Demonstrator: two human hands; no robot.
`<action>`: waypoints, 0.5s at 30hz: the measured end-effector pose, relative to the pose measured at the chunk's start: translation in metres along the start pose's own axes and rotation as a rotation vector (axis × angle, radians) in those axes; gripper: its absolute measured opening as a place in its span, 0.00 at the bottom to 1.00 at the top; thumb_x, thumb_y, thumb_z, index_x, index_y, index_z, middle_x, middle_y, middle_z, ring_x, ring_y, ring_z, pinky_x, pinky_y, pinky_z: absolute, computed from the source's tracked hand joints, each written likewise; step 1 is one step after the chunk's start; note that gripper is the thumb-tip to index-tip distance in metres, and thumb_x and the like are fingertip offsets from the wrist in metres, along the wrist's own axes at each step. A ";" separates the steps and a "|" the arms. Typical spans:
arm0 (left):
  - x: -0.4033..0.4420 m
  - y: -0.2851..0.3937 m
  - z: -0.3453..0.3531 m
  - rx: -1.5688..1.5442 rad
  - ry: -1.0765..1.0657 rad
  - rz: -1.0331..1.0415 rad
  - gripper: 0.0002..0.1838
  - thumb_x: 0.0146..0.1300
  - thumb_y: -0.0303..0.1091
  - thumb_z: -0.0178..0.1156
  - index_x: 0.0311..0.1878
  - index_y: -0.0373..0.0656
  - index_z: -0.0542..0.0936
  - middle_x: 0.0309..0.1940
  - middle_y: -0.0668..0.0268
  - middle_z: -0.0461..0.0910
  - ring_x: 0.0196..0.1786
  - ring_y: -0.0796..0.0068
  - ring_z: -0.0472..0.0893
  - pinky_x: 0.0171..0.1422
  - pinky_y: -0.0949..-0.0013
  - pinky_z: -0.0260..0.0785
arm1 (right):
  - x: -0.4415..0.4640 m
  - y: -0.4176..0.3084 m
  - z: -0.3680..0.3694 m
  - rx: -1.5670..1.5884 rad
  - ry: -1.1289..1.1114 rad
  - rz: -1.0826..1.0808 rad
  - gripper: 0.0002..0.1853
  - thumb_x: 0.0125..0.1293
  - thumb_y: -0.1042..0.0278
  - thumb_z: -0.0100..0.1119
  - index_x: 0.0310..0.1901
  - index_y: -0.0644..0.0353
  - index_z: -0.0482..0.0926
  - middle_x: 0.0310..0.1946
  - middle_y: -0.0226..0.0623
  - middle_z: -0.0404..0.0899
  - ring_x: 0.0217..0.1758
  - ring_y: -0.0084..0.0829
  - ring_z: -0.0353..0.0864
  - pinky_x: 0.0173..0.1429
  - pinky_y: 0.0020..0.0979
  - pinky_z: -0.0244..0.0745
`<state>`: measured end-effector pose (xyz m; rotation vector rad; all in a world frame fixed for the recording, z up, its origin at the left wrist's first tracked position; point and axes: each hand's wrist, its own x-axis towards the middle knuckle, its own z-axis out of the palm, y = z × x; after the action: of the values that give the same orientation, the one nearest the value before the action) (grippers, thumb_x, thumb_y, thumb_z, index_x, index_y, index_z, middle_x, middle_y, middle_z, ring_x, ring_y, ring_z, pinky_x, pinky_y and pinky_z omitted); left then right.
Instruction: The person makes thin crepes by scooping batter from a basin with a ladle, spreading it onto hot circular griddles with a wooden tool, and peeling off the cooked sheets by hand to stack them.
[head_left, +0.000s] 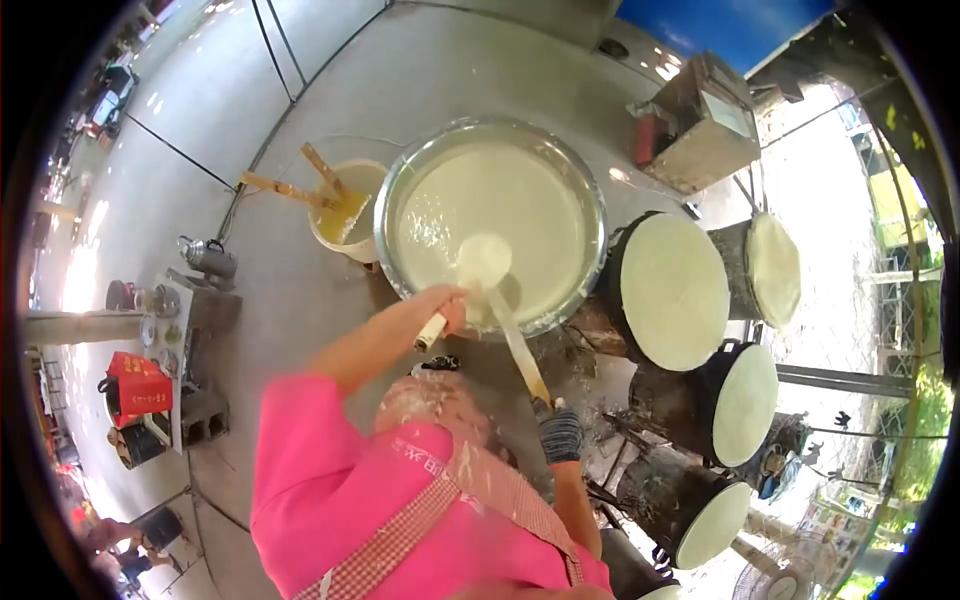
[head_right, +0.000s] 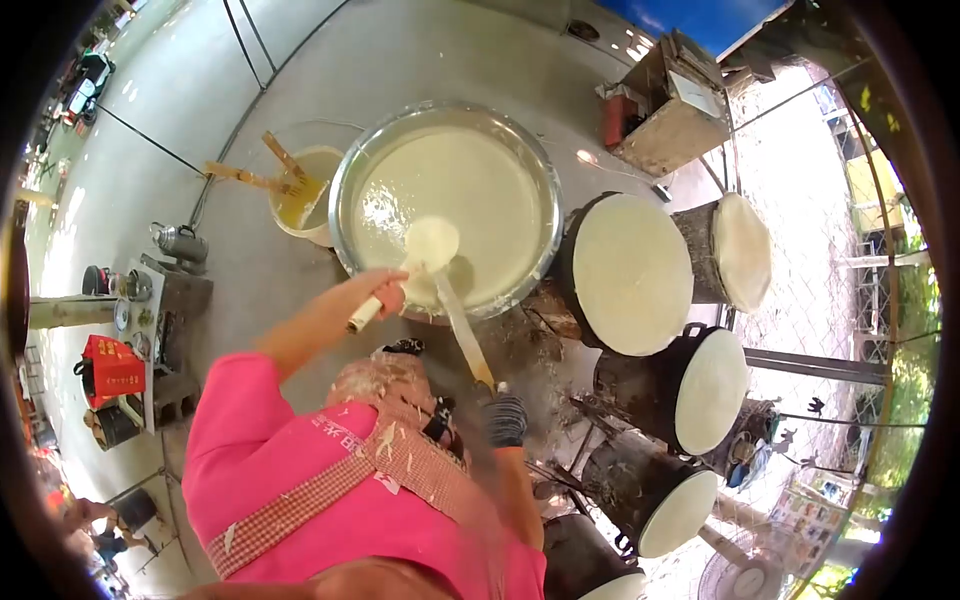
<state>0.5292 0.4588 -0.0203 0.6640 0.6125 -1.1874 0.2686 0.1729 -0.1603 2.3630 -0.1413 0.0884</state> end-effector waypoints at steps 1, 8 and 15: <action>-0.039 0.008 0.042 -0.288 -0.010 -0.025 0.13 0.60 0.33 0.51 0.23 0.40 0.63 0.14 0.71 0.62 0.09 0.86 0.58 0.07 0.82 0.49 | 0.015 0.025 -0.037 0.335 -0.201 0.065 0.22 0.53 0.45 0.52 0.20 0.58 0.75 0.12 0.43 0.71 0.16 0.44 0.73 0.21 0.42 0.67; -0.227 0.037 0.206 0.384 -0.186 0.490 0.08 0.60 0.35 0.51 0.37 0.57 0.62 0.13 0.78 0.52 0.11 0.92 0.51 0.08 0.86 0.40 | 0.144 0.160 -0.163 0.946 0.539 0.375 0.15 0.53 0.55 0.58 0.29 0.61 0.77 0.20 0.42 0.76 0.21 0.38 0.76 0.26 0.33 0.71; -0.290 0.068 0.253 0.813 -0.033 0.964 0.21 0.60 0.39 0.50 0.56 0.65 0.60 0.13 0.77 0.55 0.10 0.89 0.53 0.07 0.83 0.43 | 0.187 0.241 -0.246 1.636 0.795 0.513 0.10 0.52 0.65 0.61 0.31 0.63 0.78 0.26 0.41 0.78 0.25 0.33 0.76 0.32 0.28 0.70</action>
<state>0.5402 0.4675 0.3705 1.4119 -0.2820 -0.4761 0.4179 0.1593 0.2021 3.4393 -0.3653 2.0098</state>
